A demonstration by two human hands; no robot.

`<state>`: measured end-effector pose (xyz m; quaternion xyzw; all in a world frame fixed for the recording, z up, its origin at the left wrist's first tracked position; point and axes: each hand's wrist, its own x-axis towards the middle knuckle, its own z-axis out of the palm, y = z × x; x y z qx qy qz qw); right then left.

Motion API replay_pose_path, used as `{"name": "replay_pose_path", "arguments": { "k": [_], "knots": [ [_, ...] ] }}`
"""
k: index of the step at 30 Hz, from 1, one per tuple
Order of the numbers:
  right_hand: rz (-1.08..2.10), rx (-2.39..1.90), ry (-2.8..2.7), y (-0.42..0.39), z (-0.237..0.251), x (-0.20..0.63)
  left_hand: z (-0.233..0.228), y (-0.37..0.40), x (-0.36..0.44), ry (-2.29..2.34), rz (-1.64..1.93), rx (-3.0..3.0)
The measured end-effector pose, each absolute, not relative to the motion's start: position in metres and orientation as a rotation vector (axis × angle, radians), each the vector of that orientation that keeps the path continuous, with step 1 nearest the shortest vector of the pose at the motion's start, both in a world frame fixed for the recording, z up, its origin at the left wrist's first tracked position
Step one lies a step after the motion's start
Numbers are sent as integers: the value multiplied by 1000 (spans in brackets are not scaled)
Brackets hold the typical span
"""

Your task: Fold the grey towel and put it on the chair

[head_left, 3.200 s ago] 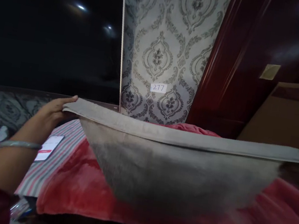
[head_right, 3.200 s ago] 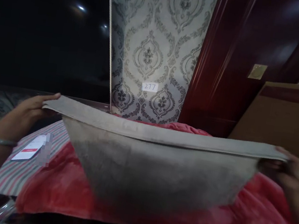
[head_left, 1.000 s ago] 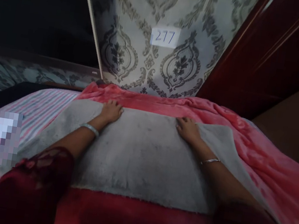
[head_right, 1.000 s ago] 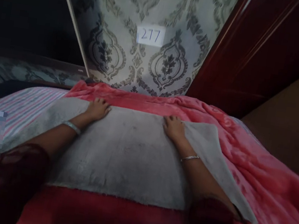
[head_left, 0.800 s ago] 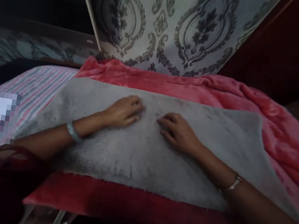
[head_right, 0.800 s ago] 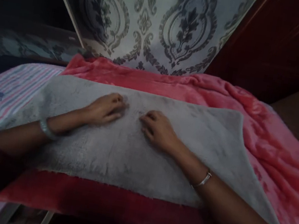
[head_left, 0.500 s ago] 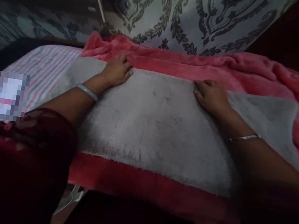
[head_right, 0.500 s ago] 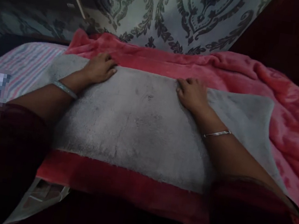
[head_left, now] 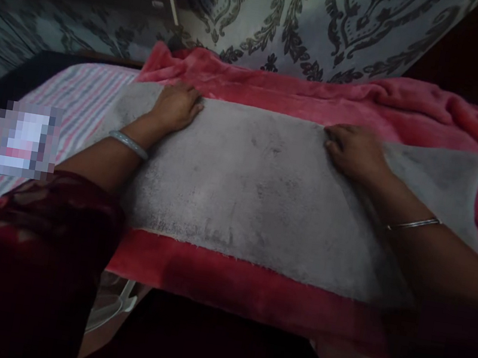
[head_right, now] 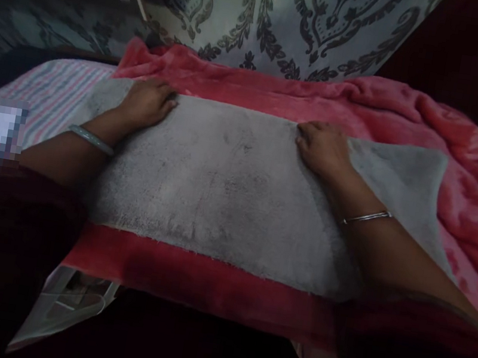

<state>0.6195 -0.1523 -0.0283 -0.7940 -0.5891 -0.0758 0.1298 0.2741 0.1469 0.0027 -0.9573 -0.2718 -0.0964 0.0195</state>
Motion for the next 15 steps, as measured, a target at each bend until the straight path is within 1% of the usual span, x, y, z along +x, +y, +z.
{"name": "replay_pose_path", "arguments": {
  "k": [4, 10, 15],
  "knots": [
    [-146, -2345, -1623, -144, -22, 602, -4, 157, 272, -802, -396, -3003],
    [-105, -2506, -1397, -137, -6, 598, -5, 175, 283, -991, -287, -3029],
    [-93, -2515, -1263, -127, -11, 603, -4, 184, 291, -1136, -226, -3040]
  ]
}}
